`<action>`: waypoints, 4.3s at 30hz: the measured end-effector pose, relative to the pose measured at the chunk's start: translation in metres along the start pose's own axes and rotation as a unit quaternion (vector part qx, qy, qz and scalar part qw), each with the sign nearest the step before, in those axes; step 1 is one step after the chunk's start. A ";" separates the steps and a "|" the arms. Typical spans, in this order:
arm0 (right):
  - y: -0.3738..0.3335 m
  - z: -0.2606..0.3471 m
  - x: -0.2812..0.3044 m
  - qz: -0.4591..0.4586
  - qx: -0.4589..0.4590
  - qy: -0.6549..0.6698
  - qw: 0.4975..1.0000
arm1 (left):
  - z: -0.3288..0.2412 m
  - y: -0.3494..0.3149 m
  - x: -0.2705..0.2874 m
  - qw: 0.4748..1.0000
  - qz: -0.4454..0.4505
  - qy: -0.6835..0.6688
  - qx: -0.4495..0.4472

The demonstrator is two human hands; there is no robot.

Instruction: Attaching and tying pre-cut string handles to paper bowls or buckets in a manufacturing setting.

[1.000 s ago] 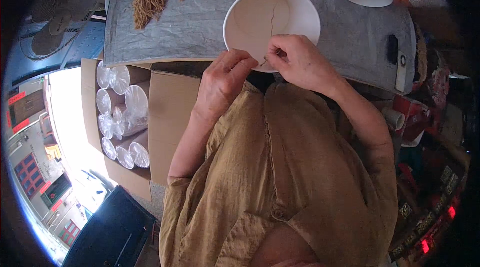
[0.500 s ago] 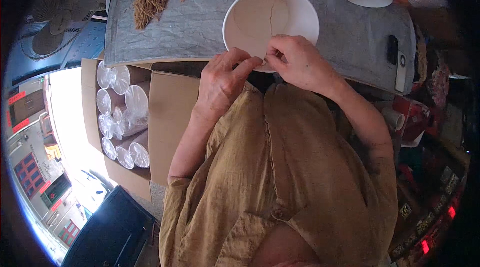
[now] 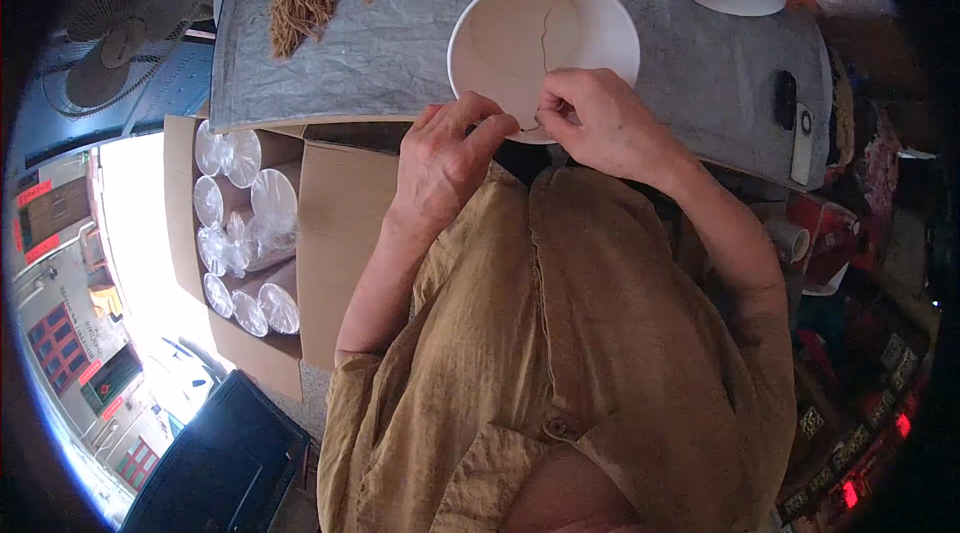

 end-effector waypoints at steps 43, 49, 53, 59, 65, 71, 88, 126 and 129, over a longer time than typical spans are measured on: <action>0.004 -0.002 -0.004 0.004 0.001 -0.013 1.000 | 0.000 0.001 0.001 1.000 0.016 -0.019 0.006; 0.005 0.002 -0.001 0.009 -0.009 -0.010 1.000 | -0.003 0.003 0.003 0.999 0.009 -0.026 0.032; 0.005 -0.001 -0.001 0.008 0.001 -0.030 1.000 | 0.000 0.001 0.000 1.000 0.016 -0.014 0.002; 0.006 -0.004 -0.003 0.002 0.006 -0.020 1.000 | -0.001 0.003 -0.001 1.000 0.019 -0.005 -0.007; 0.009 -0.001 0.001 0.004 0.014 -0.020 1.000 | 0.002 0.006 -0.001 1.000 0.022 0.001 -0.007; 0.010 -0.002 0.003 0.015 0.027 -0.027 0.999 | 0.001 0.009 0.001 1.000 0.018 -0.015 -0.005; 0.015 0.015 0.027 -0.191 0.176 0.058 0.964 | -0.002 0.027 0.014 0.994 -0.002 -0.078 0.082; -0.006 -0.001 0.006 -0.403 0.207 -0.019 0.891 | -0.028 0.071 0.008 0.837 0.034 -0.474 0.271; -0.014 -0.011 0.008 -0.324 0.142 0.157 0.922 | -0.021 0.072 0.003 0.895 -0.053 -0.393 0.206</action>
Point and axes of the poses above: each hand's wrist, its own y-axis towards the middle knuckle, its own x-axis out of the back of the hand, z = x × y, the point moved 2 cm from there along y, towards the middle knuckle, and after that the axes turned 4 degrees about y, right-handed, at the moved point
